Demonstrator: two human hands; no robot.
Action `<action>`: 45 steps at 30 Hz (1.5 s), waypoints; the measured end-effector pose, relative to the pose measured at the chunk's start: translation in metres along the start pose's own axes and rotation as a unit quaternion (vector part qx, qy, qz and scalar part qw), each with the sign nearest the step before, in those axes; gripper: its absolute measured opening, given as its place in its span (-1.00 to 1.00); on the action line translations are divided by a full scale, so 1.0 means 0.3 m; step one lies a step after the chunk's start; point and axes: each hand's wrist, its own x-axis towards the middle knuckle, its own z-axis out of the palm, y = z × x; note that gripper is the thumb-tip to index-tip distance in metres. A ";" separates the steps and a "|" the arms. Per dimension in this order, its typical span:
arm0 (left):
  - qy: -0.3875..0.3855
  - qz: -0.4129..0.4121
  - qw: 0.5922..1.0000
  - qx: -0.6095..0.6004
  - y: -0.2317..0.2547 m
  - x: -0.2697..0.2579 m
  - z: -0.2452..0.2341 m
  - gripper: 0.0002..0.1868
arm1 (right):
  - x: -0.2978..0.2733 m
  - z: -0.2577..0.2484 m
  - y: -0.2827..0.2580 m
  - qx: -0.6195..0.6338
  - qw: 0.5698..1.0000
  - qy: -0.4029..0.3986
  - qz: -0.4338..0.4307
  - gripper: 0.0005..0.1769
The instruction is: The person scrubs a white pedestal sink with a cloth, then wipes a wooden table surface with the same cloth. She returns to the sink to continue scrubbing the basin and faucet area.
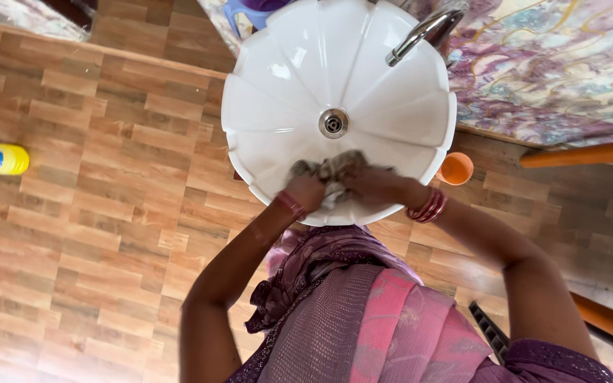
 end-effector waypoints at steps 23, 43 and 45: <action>0.195 0.103 0.971 -0.096 0.007 0.593 0.053 -0.12 | -0.018 -0.074 0.408 -0.237 0.922 0.187 0.241 -0.21; 0.249 -0.002 0.968 -0.012 -0.036 0.804 -0.012 -0.29 | 0.025 -0.213 0.448 -0.305 0.882 0.228 0.276 -0.47; 0.192 0.007 0.981 -0.038 -0.032 0.785 0.008 -0.32 | 0.019 -0.174 0.462 -0.200 0.909 0.247 0.270 -0.48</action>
